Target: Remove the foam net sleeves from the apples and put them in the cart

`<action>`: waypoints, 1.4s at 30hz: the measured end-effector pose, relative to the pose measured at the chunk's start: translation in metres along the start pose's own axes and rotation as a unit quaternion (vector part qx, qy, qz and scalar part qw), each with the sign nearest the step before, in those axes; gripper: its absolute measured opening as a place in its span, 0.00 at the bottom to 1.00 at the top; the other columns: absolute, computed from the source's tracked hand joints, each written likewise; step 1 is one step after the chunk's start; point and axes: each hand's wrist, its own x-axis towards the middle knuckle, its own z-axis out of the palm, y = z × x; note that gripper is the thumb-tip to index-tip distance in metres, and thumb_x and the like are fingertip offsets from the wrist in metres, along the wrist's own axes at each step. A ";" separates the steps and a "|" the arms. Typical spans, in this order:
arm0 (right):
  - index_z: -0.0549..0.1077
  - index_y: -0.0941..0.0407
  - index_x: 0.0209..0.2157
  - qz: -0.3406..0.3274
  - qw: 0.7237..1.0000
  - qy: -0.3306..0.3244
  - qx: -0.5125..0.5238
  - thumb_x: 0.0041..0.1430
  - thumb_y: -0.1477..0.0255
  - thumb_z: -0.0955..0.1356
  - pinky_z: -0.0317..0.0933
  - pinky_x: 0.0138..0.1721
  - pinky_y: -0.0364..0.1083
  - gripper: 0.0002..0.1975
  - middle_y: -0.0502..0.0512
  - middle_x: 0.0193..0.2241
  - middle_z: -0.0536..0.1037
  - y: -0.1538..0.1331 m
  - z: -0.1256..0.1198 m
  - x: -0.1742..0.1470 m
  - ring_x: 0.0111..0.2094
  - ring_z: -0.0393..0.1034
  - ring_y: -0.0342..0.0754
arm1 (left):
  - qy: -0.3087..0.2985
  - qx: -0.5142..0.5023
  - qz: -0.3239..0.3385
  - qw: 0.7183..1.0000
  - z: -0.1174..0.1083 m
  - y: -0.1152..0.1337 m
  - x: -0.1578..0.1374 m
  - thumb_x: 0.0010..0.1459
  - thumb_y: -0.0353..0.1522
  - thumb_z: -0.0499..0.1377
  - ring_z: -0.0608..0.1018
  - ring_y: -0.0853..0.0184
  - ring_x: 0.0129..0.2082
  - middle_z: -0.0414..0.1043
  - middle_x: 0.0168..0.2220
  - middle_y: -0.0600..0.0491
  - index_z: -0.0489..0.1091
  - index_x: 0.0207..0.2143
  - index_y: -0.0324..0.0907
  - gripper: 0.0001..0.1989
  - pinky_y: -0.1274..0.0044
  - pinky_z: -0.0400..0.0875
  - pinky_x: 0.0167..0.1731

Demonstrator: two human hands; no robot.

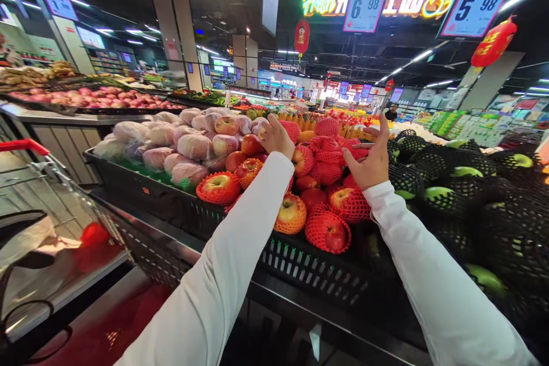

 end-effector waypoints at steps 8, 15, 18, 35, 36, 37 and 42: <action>0.32 0.51 0.69 -0.006 1.000 -0.007 -0.004 0.56 0.62 0.68 0.71 0.34 0.51 0.51 0.68 0.61 0.58 0.002 0.004 -0.001 0.36 0.72 0.48 | -0.141 0.047 0.006 0.989 -0.005 -0.001 -0.003 0.61 0.27 0.49 0.62 0.47 0.62 0.59 0.63 0.40 0.61 0.62 0.36 0.26 0.58 0.61 0.58; 0.30 0.51 0.69 -0.005 1.000 -0.020 -0.011 0.55 0.64 0.68 0.70 0.33 0.49 0.51 0.68 0.62 0.58 0.000 0.004 -0.001 0.38 0.72 0.49 | -0.249 0.036 -0.026 0.967 -0.012 0.005 -0.002 0.62 0.37 0.49 0.58 0.49 0.66 0.56 0.65 0.43 0.63 0.62 0.39 0.28 0.56 0.53 0.62; 0.31 0.51 0.70 0.005 0.999 -0.032 -0.021 0.56 0.66 0.66 0.70 0.33 0.49 0.49 0.69 0.64 0.55 -0.004 0.002 -0.002 0.38 0.72 0.49 | -0.224 0.018 -0.035 0.974 -0.006 0.005 0.000 0.62 0.37 0.46 0.56 0.47 0.66 0.56 0.65 0.41 0.64 0.62 0.38 0.28 0.53 0.50 0.62; 0.45 0.56 0.67 0.004 0.998 -0.039 -0.043 0.56 0.65 0.66 0.69 0.45 0.56 0.41 0.67 0.58 0.62 -0.004 0.001 -0.001 0.42 0.71 0.52 | -0.141 -0.052 -0.046 0.988 0.010 0.007 -0.003 0.62 0.41 0.47 0.58 0.43 0.64 0.59 0.63 0.38 0.66 0.58 0.34 0.28 0.51 0.52 0.60; 0.51 0.57 0.66 0.004 0.997 -0.049 -0.060 0.57 0.65 0.66 0.68 0.48 0.57 0.38 0.66 0.57 0.64 -0.002 0.002 -0.001 0.45 0.70 0.54 | -0.117 -0.090 -0.060 0.987 0.009 0.007 -0.001 0.62 0.40 0.48 0.61 0.46 0.63 0.61 0.61 0.39 0.68 0.56 0.36 0.26 0.53 0.54 0.60; 0.57 0.58 0.63 0.005 0.994 -0.063 -0.084 0.57 0.65 0.66 0.65 0.52 0.58 0.34 0.65 0.56 0.65 0.000 0.002 -0.001 0.48 0.69 0.56 | -0.080 -0.136 -0.079 0.984 0.007 0.006 0.001 0.63 0.38 0.47 0.64 0.50 0.62 0.63 0.60 0.41 0.69 0.55 0.38 0.23 0.56 0.57 0.60; 0.69 0.61 0.57 0.029 0.966 -0.162 -0.201 0.55 0.67 0.67 0.55 0.60 0.59 0.27 0.66 0.54 0.69 0.005 0.003 -0.003 0.57 0.59 0.62 | 0.157 -0.227 -0.247 0.929 -0.002 -0.005 0.011 0.64 0.32 0.45 0.58 0.59 0.66 0.60 0.61 0.42 0.61 0.60 0.41 0.22 0.64 0.60 0.60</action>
